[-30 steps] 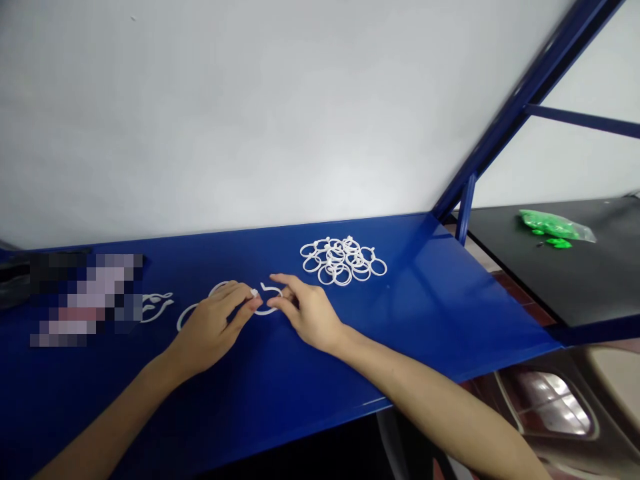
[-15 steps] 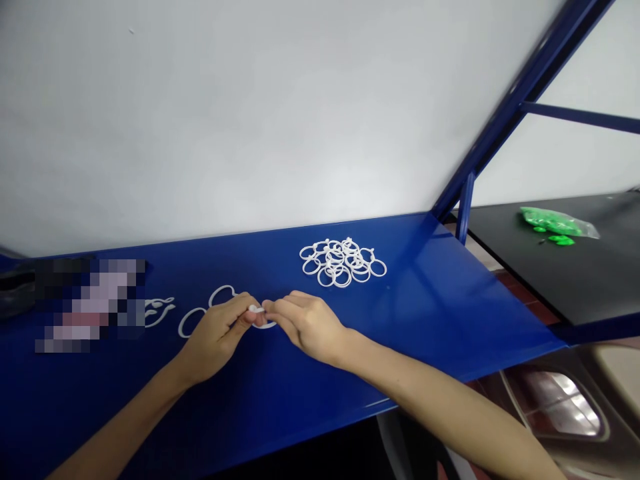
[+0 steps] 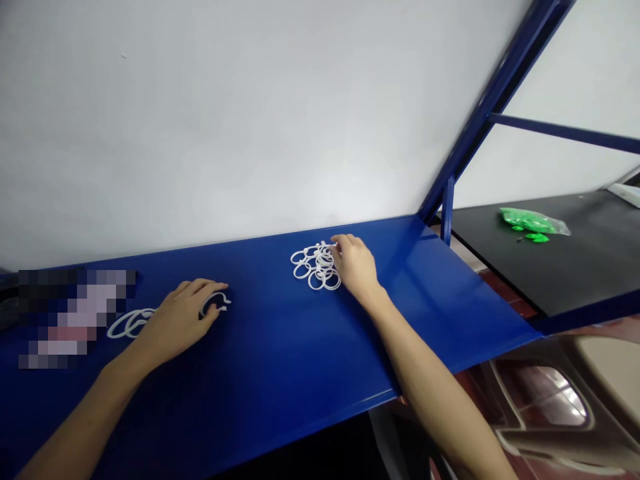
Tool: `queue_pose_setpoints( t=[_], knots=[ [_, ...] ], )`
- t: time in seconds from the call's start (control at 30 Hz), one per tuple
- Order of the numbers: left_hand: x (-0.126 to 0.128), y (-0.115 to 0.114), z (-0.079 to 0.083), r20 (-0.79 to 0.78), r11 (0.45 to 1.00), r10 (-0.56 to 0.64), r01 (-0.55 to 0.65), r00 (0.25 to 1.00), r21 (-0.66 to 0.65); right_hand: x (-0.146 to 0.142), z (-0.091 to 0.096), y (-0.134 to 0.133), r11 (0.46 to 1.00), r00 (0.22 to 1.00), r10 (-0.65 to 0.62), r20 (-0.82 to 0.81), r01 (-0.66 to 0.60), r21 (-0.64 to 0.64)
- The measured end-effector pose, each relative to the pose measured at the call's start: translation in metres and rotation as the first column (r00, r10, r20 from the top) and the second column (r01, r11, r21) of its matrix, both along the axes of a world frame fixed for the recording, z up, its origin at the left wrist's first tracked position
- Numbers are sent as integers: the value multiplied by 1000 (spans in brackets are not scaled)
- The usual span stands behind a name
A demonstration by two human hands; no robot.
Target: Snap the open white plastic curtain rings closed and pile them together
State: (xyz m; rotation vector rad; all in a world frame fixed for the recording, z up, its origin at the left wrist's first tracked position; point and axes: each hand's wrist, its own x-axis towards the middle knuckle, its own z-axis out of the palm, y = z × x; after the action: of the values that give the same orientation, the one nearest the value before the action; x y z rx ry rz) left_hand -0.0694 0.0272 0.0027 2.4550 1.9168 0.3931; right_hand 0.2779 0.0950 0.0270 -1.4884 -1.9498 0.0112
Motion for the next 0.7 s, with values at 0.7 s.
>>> queue_pose_setpoints(
  t=[0.7],
  knots=[
    [-3,3,-3,32,999,6,-5,999,-42,33,-19,38,966,959,-204,-196,165,-201]
  ],
)
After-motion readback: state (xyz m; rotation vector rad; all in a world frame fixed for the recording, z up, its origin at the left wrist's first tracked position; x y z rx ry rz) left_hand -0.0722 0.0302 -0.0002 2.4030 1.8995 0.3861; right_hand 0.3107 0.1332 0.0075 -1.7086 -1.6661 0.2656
